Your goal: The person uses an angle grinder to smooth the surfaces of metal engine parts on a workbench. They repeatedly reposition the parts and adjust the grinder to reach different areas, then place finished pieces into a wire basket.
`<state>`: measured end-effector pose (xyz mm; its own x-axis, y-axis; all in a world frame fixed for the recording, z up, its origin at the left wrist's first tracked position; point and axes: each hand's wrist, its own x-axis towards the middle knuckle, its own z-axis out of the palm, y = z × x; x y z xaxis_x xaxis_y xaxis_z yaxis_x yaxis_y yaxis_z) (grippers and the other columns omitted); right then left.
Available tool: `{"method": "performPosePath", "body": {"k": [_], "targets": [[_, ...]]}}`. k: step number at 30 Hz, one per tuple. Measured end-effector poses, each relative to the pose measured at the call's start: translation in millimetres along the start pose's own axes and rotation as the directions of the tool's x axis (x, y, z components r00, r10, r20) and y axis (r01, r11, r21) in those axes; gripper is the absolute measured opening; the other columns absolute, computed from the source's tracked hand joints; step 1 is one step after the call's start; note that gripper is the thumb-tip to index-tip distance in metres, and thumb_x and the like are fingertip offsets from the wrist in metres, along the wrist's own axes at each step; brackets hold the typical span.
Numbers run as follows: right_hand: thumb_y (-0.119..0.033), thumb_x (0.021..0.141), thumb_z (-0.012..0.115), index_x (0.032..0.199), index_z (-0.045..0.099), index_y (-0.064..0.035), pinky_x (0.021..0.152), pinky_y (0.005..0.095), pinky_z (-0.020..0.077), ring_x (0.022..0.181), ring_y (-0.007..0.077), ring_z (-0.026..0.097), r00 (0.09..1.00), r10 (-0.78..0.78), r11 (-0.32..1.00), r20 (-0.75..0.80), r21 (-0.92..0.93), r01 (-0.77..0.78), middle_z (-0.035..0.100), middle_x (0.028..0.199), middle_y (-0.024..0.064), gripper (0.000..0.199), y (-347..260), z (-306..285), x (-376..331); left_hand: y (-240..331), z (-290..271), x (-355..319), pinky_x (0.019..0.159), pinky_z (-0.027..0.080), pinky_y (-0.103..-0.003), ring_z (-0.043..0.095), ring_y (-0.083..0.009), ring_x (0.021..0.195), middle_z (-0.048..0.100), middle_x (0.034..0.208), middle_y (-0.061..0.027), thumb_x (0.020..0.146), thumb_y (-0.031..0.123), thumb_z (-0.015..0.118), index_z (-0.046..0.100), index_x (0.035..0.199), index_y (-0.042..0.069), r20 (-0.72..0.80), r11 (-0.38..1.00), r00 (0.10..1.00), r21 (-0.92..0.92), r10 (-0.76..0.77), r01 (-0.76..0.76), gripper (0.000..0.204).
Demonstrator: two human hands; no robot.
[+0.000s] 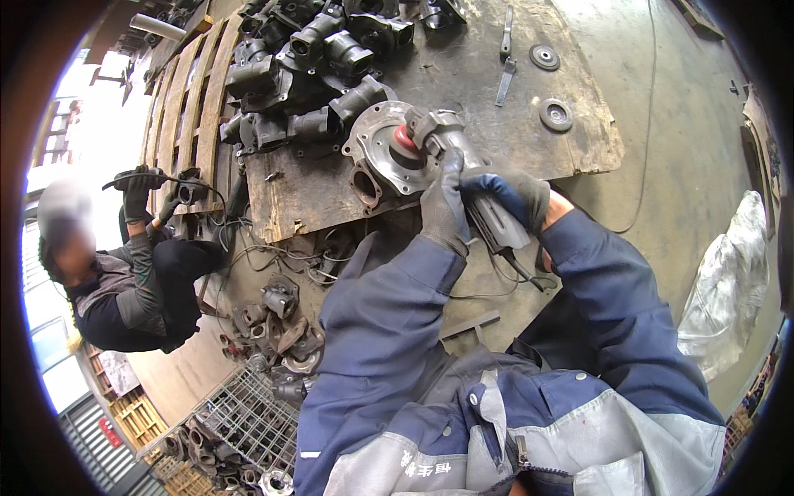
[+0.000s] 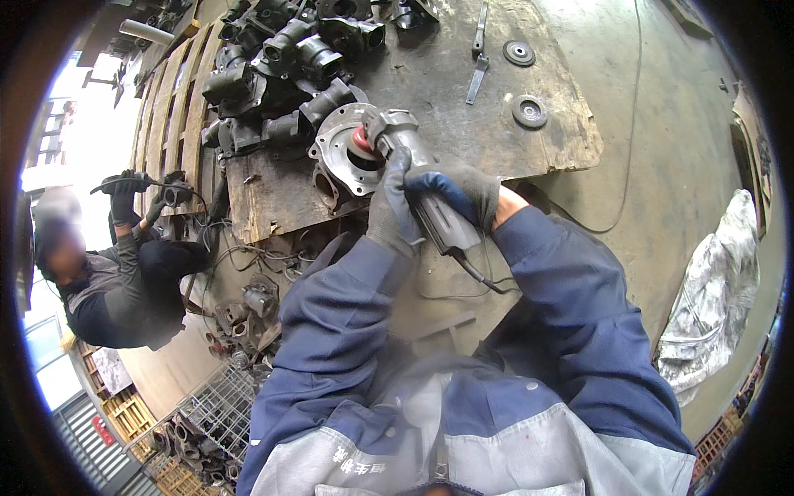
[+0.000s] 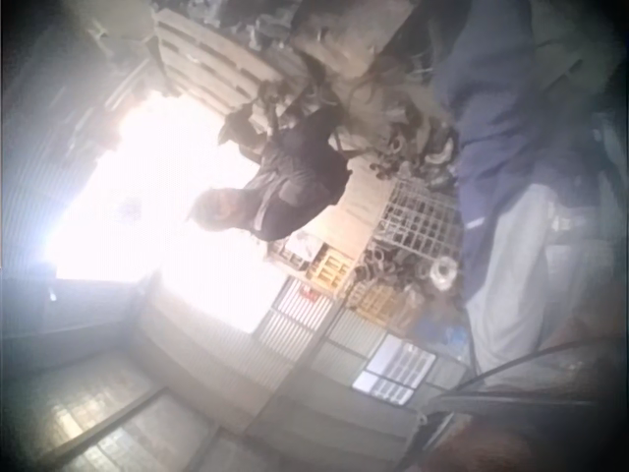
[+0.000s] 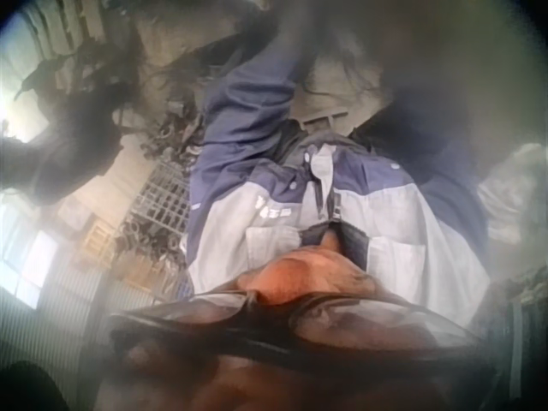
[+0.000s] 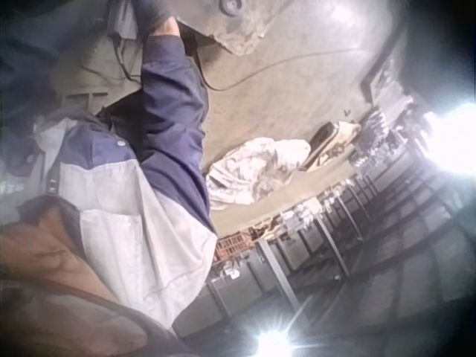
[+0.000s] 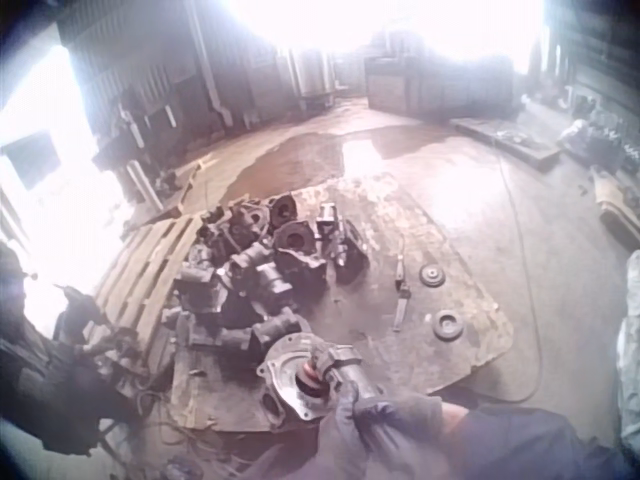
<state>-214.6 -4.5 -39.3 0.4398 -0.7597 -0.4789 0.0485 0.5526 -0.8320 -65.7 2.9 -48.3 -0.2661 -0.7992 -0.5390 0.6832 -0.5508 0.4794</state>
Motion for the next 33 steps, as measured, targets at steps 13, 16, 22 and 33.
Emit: {"method": "performPosePath", "body": {"k": [13,16,22,33], "targets": [[-0.027,0.093,0.069,0.112,0.07,0.0001,0.08,0.034,0.056,0.087,0.0189,0.068,0.952,-0.286,0.879,0.105,-0.367,0.304,0.071,0.1,0.0131,0.033,-26.5,2.6,-16.5,-5.8,3.7,-16.9,0.091,0.059,-0.036,0.07,-0.021,0.099,0.069,0.11,-0.0108,0.106,0.042,0.057,0.06,0.128,0.002,-0.011,1.0,1.0,-0.002,0.019,-0.019,0.046],[-0.023,0.089,0.075,0.112,0.066,0.0071,0.073,0.0313,0.0572,0.082,0.0139,0.067,0.999,-0.016,0.999,0.03,-0.027,0.016,0.07,0.098,0.012,0.038,-25.8,3.3,-20.2,-13.7,2.8,-19.8,0.088,0.059,-0.034,0.07,-0.0202,0.097,0.069,0.108,-0.0102,0.106,0.043,0.057,0.061,0.126,0.002,-0.007,0.996,0.999,0.084,0.038,-0.037,0.046],[-0.016,0.087,0.075,0.119,0.063,0.0054,0.075,0.0323,0.0581,0.085,0.0164,0.069,0.999,0.043,0.99,0.018,0.136,-0.045,0.07,0.098,0.0098,0.041,-28.0,5.7,-33.2,-22.2,8.2,-26.4,0.086,0.059,-0.034,0.07,-0.0198,0.096,0.07,0.109,-0.0108,0.106,0.047,0.057,0.061,0.126,0.001,0.006,0.996,1.0,0.087,0.017,-0.018,0.051],[-0.017,0.088,0.072,0.119,0.062,0.0037,0.076,0.031,0.0567,0.087,0.0137,0.066,0.995,0.097,0.994,0.033,0.053,-0.099,0.069,0.098,0.007,0.038,-38.1,18.7,-36.1,-7.9,12.7,-41.9,0.089,0.058,-0.034,0.069,-0.0187,0.1,0.068,0.113,-0.012,0.107,0.048,0.055,0.059,0.13,-0.003,0.036,0.986,0.997,0.148,0.075,-0.08,0.057]]}}
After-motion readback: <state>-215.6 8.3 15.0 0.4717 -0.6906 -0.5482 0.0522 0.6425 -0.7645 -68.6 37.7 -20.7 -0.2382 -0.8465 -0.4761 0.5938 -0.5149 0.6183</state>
